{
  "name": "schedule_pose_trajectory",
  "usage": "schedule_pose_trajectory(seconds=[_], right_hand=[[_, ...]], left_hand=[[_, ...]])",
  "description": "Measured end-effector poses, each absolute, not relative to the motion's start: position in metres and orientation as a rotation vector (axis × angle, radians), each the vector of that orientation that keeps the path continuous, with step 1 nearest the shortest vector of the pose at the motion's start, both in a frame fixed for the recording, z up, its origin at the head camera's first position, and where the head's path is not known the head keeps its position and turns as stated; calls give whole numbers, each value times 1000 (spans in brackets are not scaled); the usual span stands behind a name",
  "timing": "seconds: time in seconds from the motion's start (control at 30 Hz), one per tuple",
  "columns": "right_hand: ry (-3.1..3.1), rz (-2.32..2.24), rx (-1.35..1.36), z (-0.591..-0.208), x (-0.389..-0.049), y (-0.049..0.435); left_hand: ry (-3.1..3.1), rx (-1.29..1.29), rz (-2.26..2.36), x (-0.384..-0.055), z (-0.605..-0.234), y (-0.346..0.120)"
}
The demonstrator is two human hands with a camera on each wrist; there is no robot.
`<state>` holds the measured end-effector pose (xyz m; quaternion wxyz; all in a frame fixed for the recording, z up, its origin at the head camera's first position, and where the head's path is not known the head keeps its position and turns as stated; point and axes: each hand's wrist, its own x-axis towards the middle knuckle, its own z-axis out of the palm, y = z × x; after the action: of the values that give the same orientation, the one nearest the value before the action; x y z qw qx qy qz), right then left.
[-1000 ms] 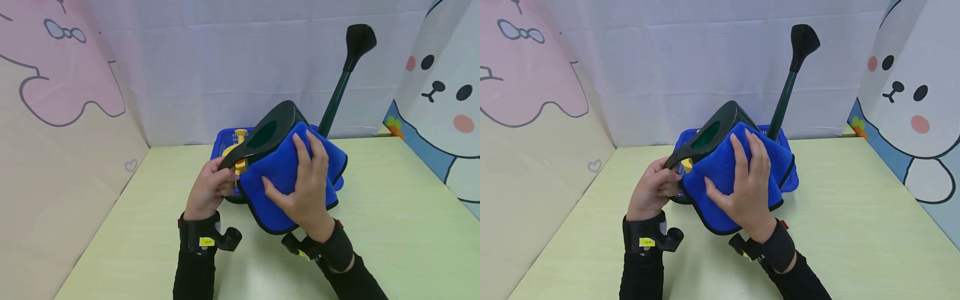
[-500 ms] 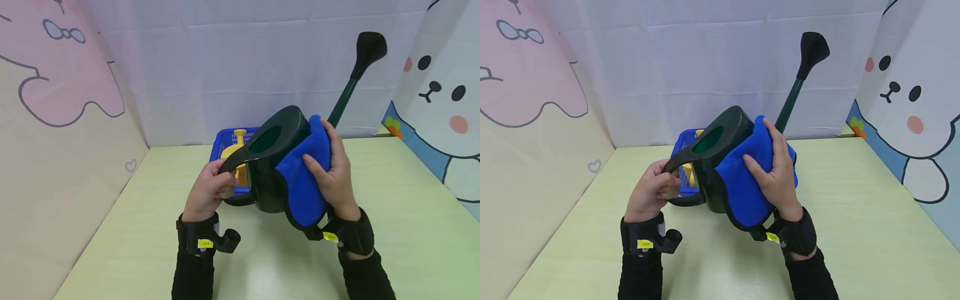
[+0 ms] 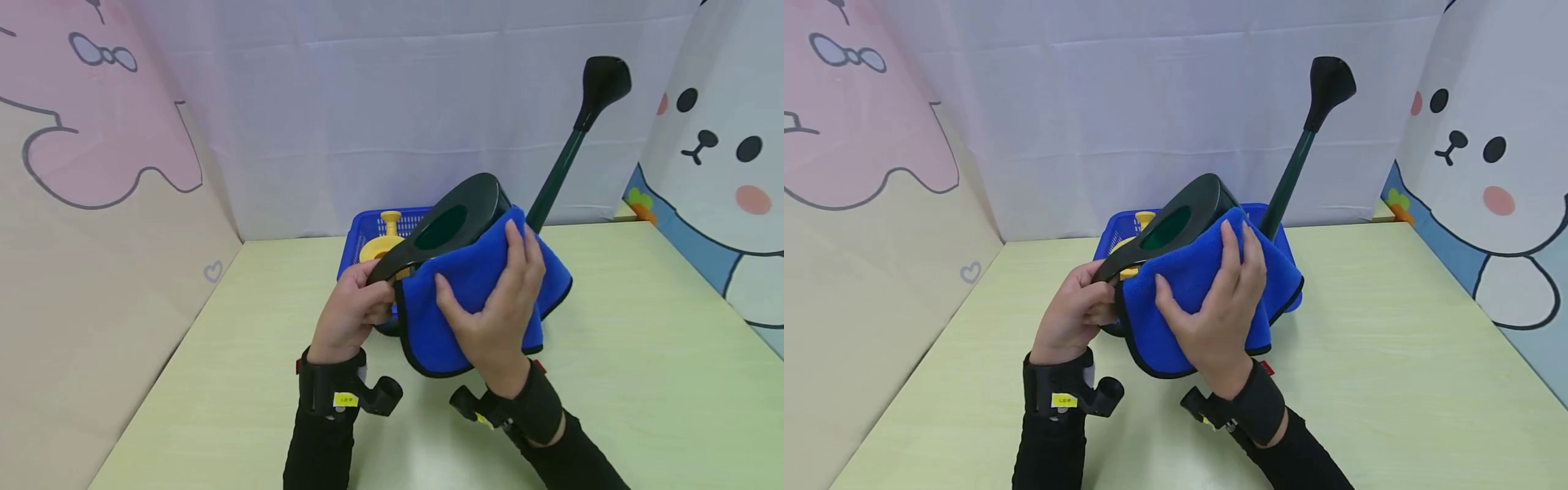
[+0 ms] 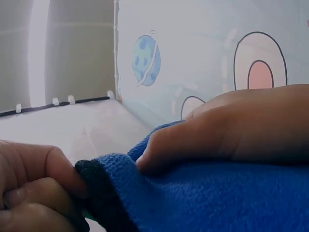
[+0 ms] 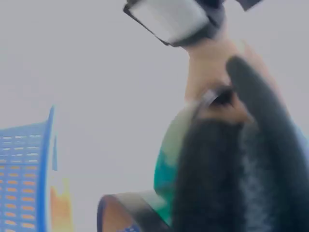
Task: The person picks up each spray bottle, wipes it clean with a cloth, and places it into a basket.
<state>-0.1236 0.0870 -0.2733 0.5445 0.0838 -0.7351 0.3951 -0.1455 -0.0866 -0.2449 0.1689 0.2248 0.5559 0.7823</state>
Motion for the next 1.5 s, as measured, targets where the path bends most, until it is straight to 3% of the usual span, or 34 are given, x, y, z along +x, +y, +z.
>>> schedule_pose_trajectory(seconds=[0.2,0.9,1.3,1.5], right_hand=[[-1730,872,258,-273,-123,84],[-1885,1211,422,-251,-130,149],[-1829,1018,284,-266,-127,107],[-1744,804,342,-278,-128,82]], left_hand=[[1622,636,2204,-145,-244,-87],[1491,711,2146,-147,-244,-90],[1564,618,2187,-147,-245,-83],[1628,556,2226,-146,-244,-78]])
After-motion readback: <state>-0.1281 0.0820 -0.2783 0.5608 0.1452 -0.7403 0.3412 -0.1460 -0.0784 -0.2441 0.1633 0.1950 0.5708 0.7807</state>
